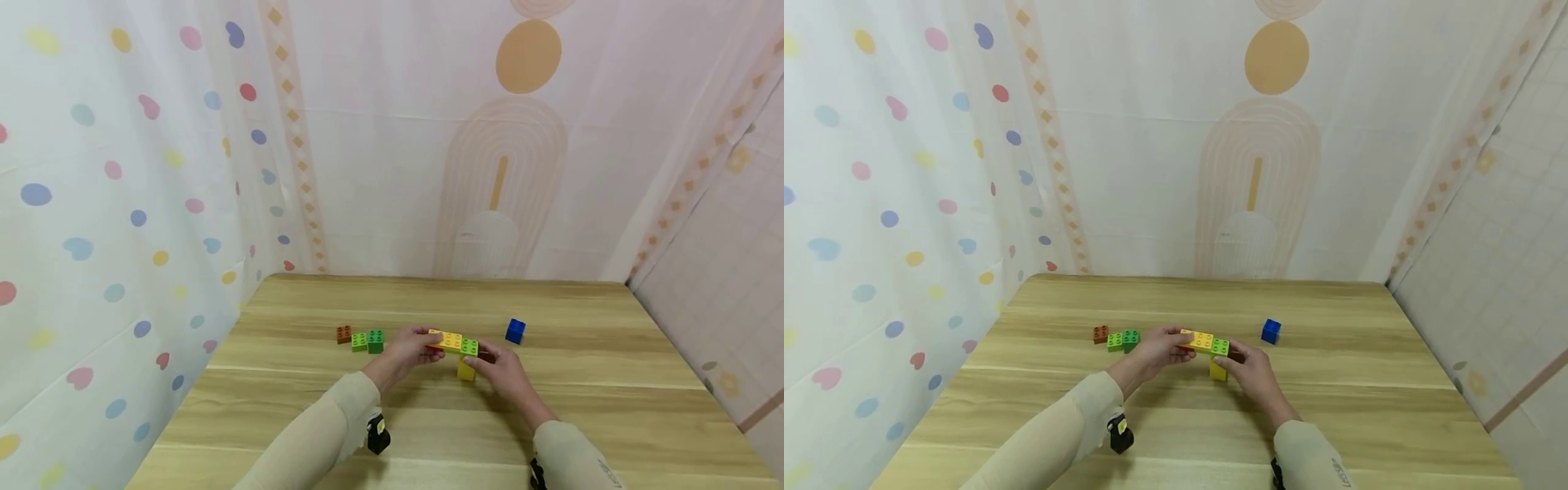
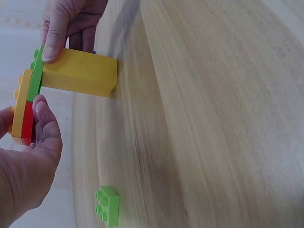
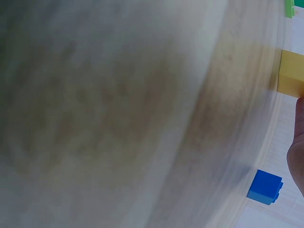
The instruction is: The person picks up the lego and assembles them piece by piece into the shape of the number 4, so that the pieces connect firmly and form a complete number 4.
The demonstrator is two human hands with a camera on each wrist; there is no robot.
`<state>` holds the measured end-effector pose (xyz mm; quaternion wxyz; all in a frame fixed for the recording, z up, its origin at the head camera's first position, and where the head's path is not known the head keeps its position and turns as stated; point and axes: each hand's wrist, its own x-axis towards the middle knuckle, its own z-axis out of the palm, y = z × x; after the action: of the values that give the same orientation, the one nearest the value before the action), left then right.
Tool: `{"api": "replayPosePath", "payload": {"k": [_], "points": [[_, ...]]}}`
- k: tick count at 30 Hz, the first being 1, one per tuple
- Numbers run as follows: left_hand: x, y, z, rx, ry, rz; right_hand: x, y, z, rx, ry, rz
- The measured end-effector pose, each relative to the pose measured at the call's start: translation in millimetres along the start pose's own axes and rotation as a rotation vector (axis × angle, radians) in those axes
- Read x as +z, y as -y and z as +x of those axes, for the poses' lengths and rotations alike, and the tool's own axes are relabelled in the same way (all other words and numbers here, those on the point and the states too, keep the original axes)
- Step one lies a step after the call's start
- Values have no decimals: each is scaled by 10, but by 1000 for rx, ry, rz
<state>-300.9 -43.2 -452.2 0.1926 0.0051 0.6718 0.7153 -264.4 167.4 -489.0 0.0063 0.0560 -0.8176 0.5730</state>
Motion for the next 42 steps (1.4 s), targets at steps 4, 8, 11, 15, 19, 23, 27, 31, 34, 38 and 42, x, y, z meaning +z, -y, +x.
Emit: {"api": "replayPosePath", "payload": {"k": [4,8,11,15,19,23,27,31,34,38,42], "points": [[6,-20,-11,0,-12,5,7,14,10,-2,-5,2],[13,-26,-14,-7,-19,38,8,20,0,-1,-10,-1],[17,-16,-13,-15,-27,54,12,24,-17,-1,-8,-6],[26,4,-13,-15,-42,44,19,22,-22,0,-2,-6],[40,5,-11,6,-54,34,13,24,-13,-4,-1,-2],[51,-20,-16,10,-58,32,-2,32,-9,-19,4,-6],[59,-44,-31,8,-58,23,-12,47,-6,-23,6,-8],[60,-39,-47,15,-58,31,-10,47,-6,-25,5,-17],[44,-18,-55,16,-54,60,-1,37,-6,-18,6,-20],[-37,3,-83,27,-64,96,10,24,-11,-6,2,-14],[-200,-10,-125,82,-134,107,7,22,-21,-5,-10,-13]]}}
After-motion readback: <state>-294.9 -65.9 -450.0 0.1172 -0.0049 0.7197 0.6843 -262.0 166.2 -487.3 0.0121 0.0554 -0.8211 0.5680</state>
